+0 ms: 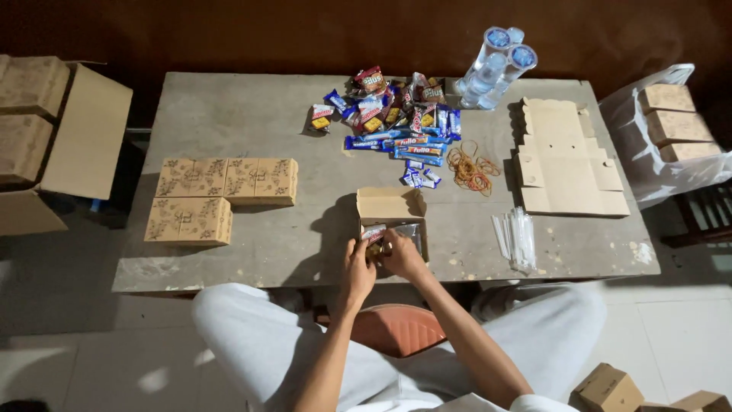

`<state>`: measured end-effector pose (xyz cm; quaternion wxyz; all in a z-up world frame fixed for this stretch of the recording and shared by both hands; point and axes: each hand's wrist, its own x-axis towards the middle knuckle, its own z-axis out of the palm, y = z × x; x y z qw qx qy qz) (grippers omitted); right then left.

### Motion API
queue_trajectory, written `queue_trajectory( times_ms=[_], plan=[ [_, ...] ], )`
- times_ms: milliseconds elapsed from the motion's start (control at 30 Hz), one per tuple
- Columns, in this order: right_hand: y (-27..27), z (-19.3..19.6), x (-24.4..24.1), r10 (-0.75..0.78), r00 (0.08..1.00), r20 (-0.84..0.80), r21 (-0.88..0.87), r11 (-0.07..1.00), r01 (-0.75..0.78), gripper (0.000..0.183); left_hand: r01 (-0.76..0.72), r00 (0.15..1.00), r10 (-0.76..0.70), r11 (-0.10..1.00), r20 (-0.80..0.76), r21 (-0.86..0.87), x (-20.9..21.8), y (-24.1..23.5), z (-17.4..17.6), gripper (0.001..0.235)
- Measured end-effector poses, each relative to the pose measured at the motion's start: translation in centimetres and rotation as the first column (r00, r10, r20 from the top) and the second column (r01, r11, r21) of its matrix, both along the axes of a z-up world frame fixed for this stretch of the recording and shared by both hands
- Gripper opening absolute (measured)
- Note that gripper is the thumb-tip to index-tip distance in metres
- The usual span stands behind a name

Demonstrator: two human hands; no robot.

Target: The person assembles a flat cardboard box by folding and interlocking its tabs. Then they place a water bottle and several snack bars into the box. The clip ends with the box partially filled and open.

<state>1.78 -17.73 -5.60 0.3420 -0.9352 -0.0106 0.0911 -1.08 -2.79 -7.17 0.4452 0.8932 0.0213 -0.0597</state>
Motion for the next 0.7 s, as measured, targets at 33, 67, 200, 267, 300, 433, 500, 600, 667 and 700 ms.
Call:
queue_trajectory(
  times_ms=[33,67,200,267,300,433,500,600,667,700],
  plan=[
    [0.4,0.6,0.3,-0.003,1.0,-0.005,0.004,1.0,0.003,0.047,0.003,1.0,-0.003,1.0,-0.005,0.004,-0.1,0.3,0.3,0.057],
    [0.6,1.2,0.7,-0.044,0.997,-0.069,0.022,0.999,0.045,0.049,0.008,1.0,-0.008,1.0,0.024,0.006,0.0,0.4,0.6,0.056],
    [0.5,-1.3,1.9,-0.084,0.977,-0.197,-0.053,0.996,0.075,0.053,0.048,0.998,-0.048,0.999,0.026,-0.01,-0.2,0.8,1.3,0.065],
    [0.8,-2.5,2.2,-0.055,0.983,-0.178,-0.097,0.995,0.038,0.049,0.056,0.998,-0.056,0.998,0.014,0.023,-0.1,0.7,1.1,0.067],
    [1.0,-3.1,2.3,-0.027,0.987,-0.158,-0.141,0.99,0.004,0.044,0.065,0.998,-0.065,0.996,0.003,0.055,0.0,0.7,1.0,0.07],
    [1.8,-0.4,2.0,-0.034,0.988,-0.15,-0.093,0.995,0.02,0.047,0.083,0.997,-0.083,0.995,-0.012,0.047,-0.5,0.9,2.8,0.073],
    [1.6,0.1,2.0,-0.04,0.987,-0.158,-0.089,0.996,0.026,0.042,0.085,0.996,-0.085,0.996,-0.008,-0.016,-0.5,0.9,3.2,0.071],
    [1.4,-0.1,1.9,-0.01,0.988,-0.152,-0.115,0.993,-0.007,0.043,0.1,0.995,-0.1,0.995,-0.016,-0.006,-0.4,1.0,3.0,0.072],
    [1.4,1.3,1.4,0.003,0.991,-0.136,-0.168,0.985,-0.027,0.038,0.096,0.995,-0.096,0.995,-0.015,-0.016,-0.9,1.2,3.1,0.07],
    [1.4,2.1,1.3,0.016,0.993,-0.121,-0.223,0.974,-0.043,0.033,0.092,0.996,-0.093,0.995,-0.014,-0.026,-1.0,1.4,3.3,0.068]
  ],
)
